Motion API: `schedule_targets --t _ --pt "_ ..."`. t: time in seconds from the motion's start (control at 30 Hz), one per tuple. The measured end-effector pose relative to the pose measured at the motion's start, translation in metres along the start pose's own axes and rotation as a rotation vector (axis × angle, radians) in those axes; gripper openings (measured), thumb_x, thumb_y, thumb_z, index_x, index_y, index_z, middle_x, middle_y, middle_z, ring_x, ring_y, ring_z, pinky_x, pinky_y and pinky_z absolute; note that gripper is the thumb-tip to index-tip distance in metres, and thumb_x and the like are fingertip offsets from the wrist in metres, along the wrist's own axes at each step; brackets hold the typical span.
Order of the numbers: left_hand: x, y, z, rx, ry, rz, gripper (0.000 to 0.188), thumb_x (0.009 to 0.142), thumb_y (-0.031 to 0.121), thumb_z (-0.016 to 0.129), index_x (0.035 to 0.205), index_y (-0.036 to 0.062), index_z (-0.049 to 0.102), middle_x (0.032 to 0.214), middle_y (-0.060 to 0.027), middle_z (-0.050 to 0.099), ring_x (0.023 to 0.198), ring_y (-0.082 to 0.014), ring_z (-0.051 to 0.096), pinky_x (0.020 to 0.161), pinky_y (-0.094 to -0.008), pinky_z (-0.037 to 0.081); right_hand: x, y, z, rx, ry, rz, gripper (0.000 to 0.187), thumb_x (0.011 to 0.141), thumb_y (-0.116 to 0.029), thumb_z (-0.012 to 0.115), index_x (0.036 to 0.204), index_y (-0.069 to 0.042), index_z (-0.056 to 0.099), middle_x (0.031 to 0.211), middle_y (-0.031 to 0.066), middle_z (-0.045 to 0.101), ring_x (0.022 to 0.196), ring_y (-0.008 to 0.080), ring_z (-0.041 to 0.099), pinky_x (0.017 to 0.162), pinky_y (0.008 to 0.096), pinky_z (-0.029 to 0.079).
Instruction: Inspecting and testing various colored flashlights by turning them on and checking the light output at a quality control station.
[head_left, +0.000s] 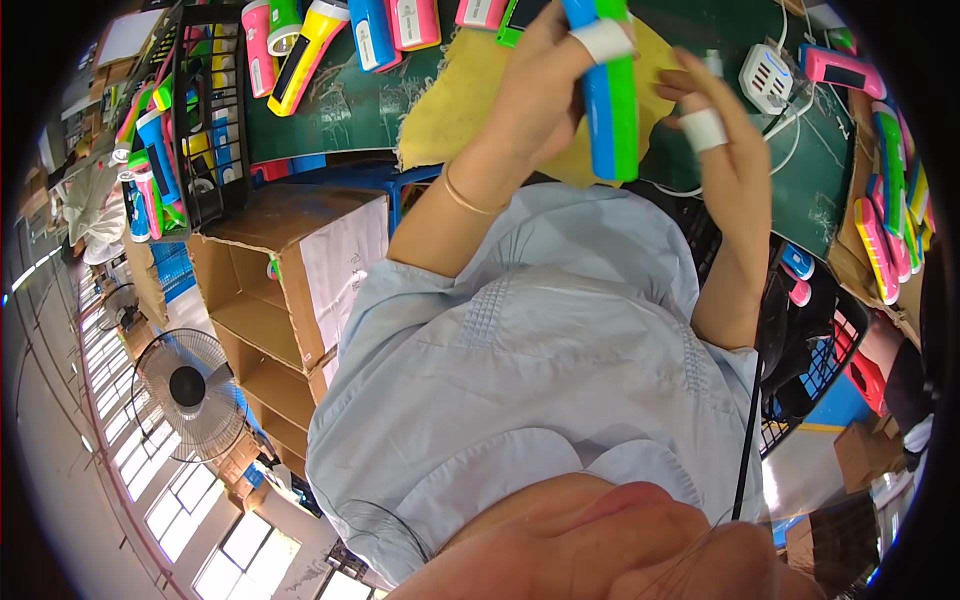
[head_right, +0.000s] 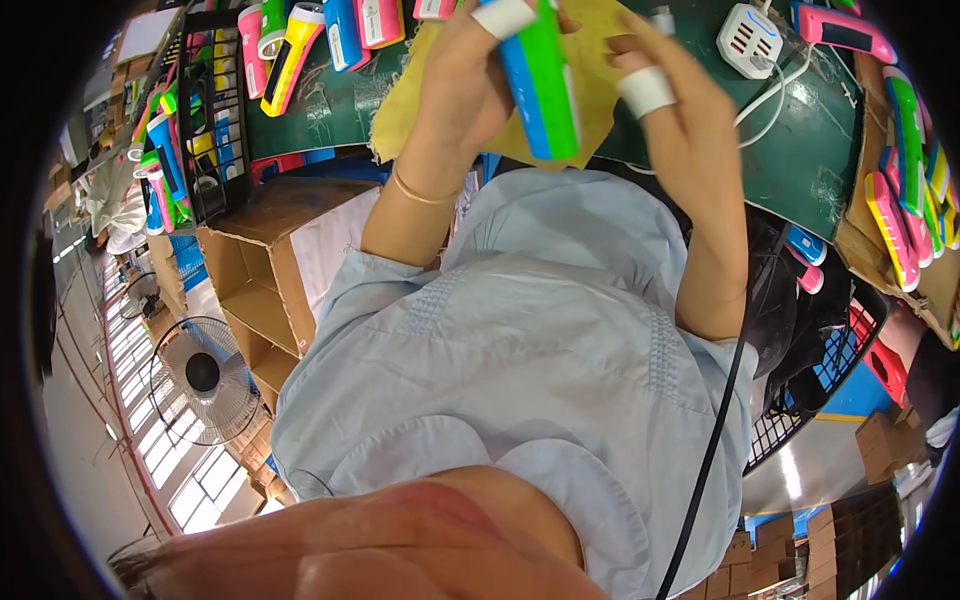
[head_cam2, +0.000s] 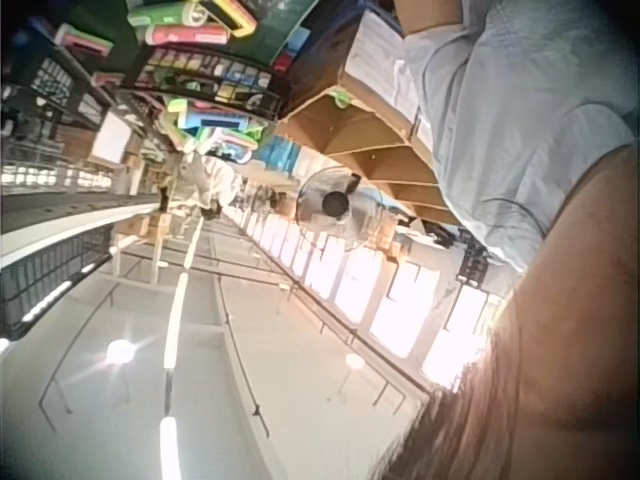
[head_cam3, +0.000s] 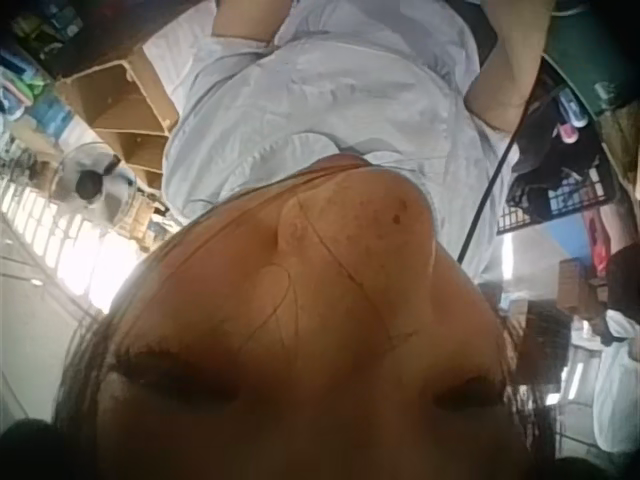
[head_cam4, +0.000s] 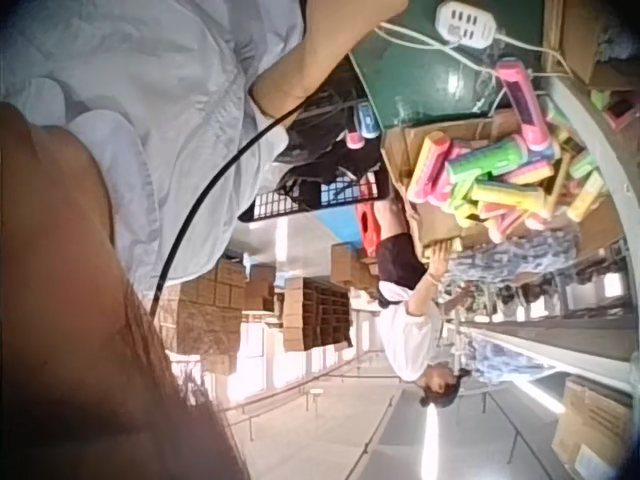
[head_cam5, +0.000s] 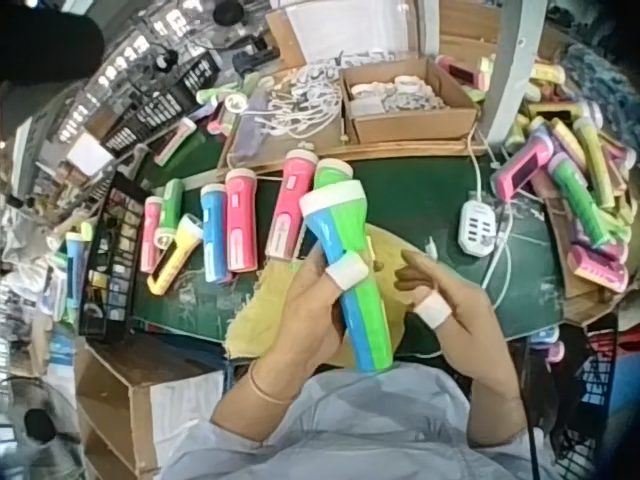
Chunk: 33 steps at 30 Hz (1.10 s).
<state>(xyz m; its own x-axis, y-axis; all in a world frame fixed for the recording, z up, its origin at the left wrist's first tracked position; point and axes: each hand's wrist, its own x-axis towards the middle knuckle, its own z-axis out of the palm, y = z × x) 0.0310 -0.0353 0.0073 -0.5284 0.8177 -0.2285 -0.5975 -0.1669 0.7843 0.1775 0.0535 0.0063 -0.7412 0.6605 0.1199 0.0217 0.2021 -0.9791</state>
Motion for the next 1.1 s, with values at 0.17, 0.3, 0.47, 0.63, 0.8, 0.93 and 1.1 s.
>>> schedule_targets --t 0.17,0.3,0.47,0.63,0.8,0.93,1.1 --pt "0.010 0.005 0.013 0.032 0.041 0.153 0.037 0.090 0.038 0.048 0.102 0.0036 0.052 0.076 -0.0060 0.057 0.064 -0.0138 0.056 0.056 -0.0255 0.047 0.003 0.019 0.010 0.236 -0.312 0.216 0.039 0.087 -0.020 0.058 0.115 0.006 0.053 0.092 0.0064 0.059 0.083 0.0095 0.053 0.073 0.0227 0.043" --pt "0.017 0.001 0.026 0.029 0.220 0.205 0.054 0.093 0.051 0.031 0.093 0.0033 0.056 0.072 -0.0039 0.057 0.059 -0.0124 0.054 0.052 -0.0236 0.045 0.014 0.023 0.012 0.427 -0.338 0.166 0.041 0.086 -0.024 0.060 0.114 0.006 0.055 0.093 0.0043 0.059 0.085 0.0095 0.053 0.077 0.0237 0.042" --pt "0.015 -0.010 0.015 0.342 0.235 0.413 0.056 0.094 0.051 0.027 0.088 0.0038 0.057 0.071 -0.0039 0.058 0.059 -0.0121 0.055 0.051 -0.0227 0.043 0.022 0.025 0.024 0.458 -0.307 0.231 0.044 0.082 -0.025 0.066 0.114 0.005 0.057 0.099 0.0045 0.060 0.088 0.0097 0.053 0.080 0.0239 0.042" --pt "0.031 0.002 0.000 -0.115 -0.052 0.201 0.072 0.089 0.062 0.018 0.097 0.0011 0.056 0.071 -0.0065 0.058 0.057 -0.0169 0.056 0.050 -0.0257 0.046 0.026 0.017 0.025 0.319 -0.439 0.373 0.045 0.084 -0.031 0.063 0.111 0.005 0.055 0.083 0.0024 0.058 0.075 0.0088 0.052 0.068 0.0219 0.042" --pt "0.025 0.010 0.005 -0.312 -0.213 0.121 0.066 0.089 0.059 0.025 0.119 0.0024 0.045 0.100 -0.0140 0.056 0.087 -0.0261 0.057 0.078 -0.0370 0.047 0.014 0.013 0.033 -0.556 0.162 -0.255 0.045 0.072 -0.031 0.072 0.099 0.000 0.053 0.080 0.0077 0.056 0.065 0.0217 0.056 0.057 0.0328 0.046" --pt "0.014 -0.007 0.004 -0.124 -0.171 0.224 0.055 0.088 0.041 0.052 0.126 0.0040 0.037 0.109 -0.0138 0.053 0.099 -0.0267 0.055 0.087 -0.0392 0.047 0.007 0.012 0.037 -0.615 0.305 -0.357 0.043 0.070 -0.029 0.073 0.094 -0.002 0.050 0.076 0.0096 0.052 0.064 0.0259 0.056 0.051 0.0338 0.044" --pt "0.020 -0.011 -0.012 -0.161 -0.278 0.238 0.046 0.084 0.024 0.062 0.118 -0.0012 0.043 0.103 -0.0141 0.056 0.093 -0.0258 0.059 0.080 -0.0351 0.050 0.002 0.003 0.041 -0.581 0.276 -0.343 0.041 0.072 -0.029 0.072 0.094 -0.002 0.050 0.076 0.0103 0.053 0.065 0.0269 0.056 0.051 0.0338 0.044"
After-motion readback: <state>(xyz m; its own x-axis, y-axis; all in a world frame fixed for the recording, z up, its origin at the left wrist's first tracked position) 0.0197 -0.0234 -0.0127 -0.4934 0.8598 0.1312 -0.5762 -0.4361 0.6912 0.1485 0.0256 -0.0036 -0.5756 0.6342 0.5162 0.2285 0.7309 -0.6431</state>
